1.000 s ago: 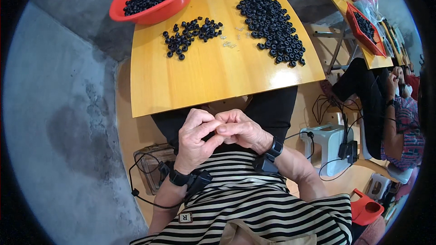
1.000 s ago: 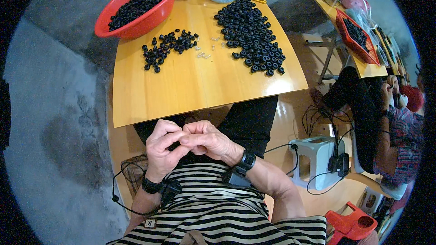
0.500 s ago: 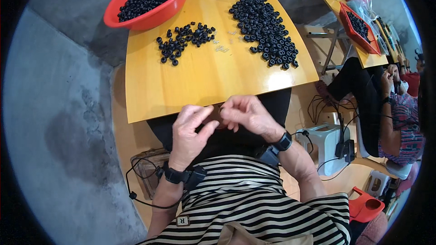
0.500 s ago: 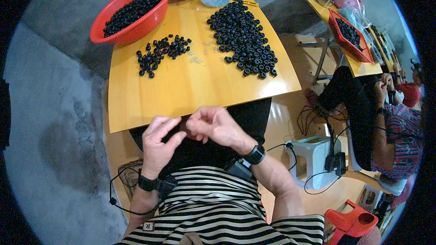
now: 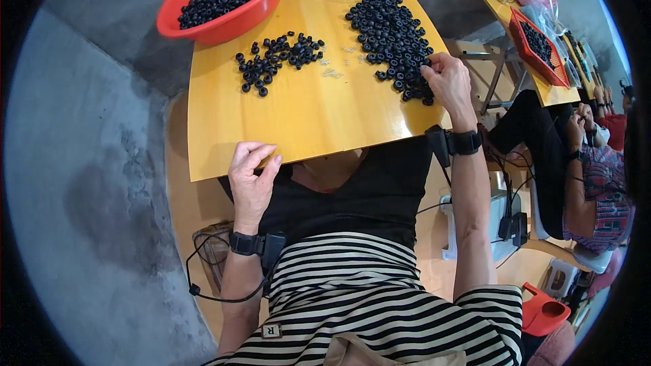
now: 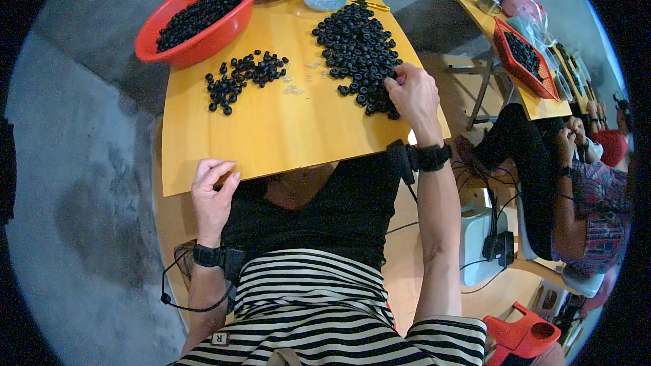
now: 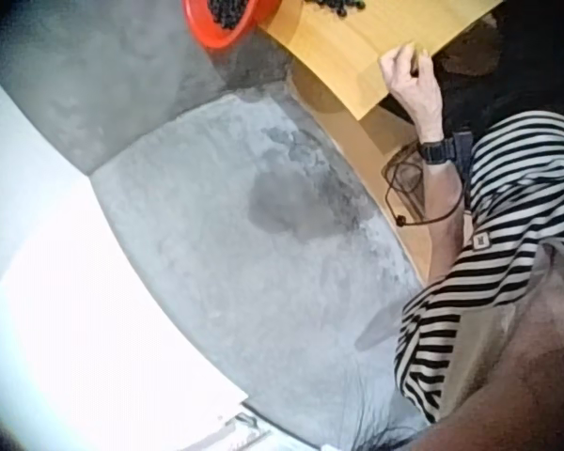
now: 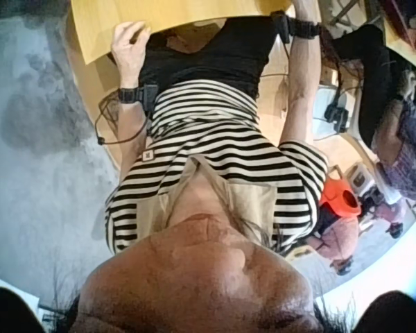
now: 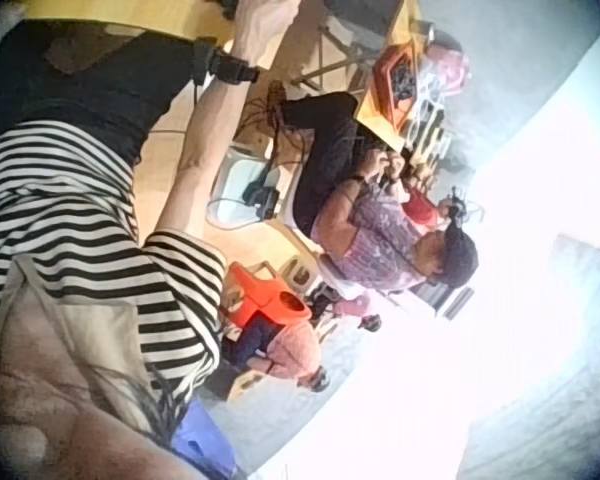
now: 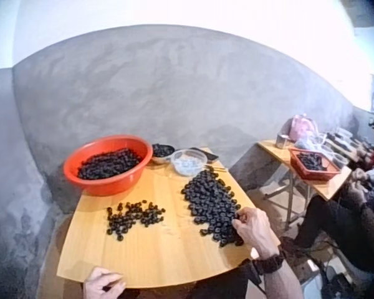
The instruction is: Sorting and inspecting small black components on a table.
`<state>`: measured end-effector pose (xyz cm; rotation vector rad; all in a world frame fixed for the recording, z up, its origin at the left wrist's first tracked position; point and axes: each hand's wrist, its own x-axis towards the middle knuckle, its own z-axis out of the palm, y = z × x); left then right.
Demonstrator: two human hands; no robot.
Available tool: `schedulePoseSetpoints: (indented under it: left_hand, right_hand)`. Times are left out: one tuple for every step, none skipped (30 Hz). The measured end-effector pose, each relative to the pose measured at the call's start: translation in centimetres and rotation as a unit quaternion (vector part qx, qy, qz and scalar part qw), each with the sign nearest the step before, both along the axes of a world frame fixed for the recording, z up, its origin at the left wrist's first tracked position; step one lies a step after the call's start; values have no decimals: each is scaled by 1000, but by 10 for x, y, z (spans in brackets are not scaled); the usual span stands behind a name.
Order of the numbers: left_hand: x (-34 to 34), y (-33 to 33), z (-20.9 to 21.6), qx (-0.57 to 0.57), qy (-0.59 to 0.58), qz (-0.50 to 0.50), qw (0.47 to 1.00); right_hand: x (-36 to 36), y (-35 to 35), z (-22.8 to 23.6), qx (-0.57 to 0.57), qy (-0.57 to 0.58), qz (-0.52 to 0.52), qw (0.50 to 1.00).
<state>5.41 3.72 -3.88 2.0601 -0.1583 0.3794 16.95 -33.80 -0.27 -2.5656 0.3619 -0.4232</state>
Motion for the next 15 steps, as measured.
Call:
schedulePoseSetpoints:
  left_hand:
    - [-1,1,0,0,3,-4,1000]
    - [-1,2,0,0,7,-8,1000]
    - [-1,3,1,3,4,-5,1000]
    - [-1,3,2,5,1,-1,1000]
    - [-1,2,3,7,-1,2,1000]
    - [-1,1,3,6,-6,0,1000]
    - [0,1,1,5,-10,-1,1000]
    - [0,1,0,4,-15,-2,1000]
    - [1,2,-2,1,-15,-5,1000]
    - [1,2,-3,-2,-14,-8,1000]
    - [1,3,-4,-5,-14,-11,1000]
    - [0,3,-3,-1,-15,-9,1000]
    - [0,2,-3,-3,-18,-5,1000]
    - [1,0,-2,-5,-21,-1,1000]
    - [1,0,-2,-6,-25,3,1000]
  right_hand:
    - [3,1,0,0,10,-4,1000]
    - [5,2,0,1,20,-7,1000]
    - [7,4,0,1,30,-10,1000]
    - [8,5,1,-4,34,-8,999]
    - [8,4,1,-9,39,-6,999]
    - [9,5,2,-14,43,-2,999]
    - [8,6,3,-2,40,-12,999]
    - [8,3,0,1,31,-8,999]
    - [8,3,0,1,22,-4,1000]
    - [7,6,0,-8,2,-6,1000]
    - [4,9,3,-16,-18,-9,1000]
    - [2,13,4,-24,-38,-12,999]
    - [1,22,5,27,-50,22,998]
    - [0,34,5,79,-61,55,994]
    - [0,45,4,131,-72,86,985]
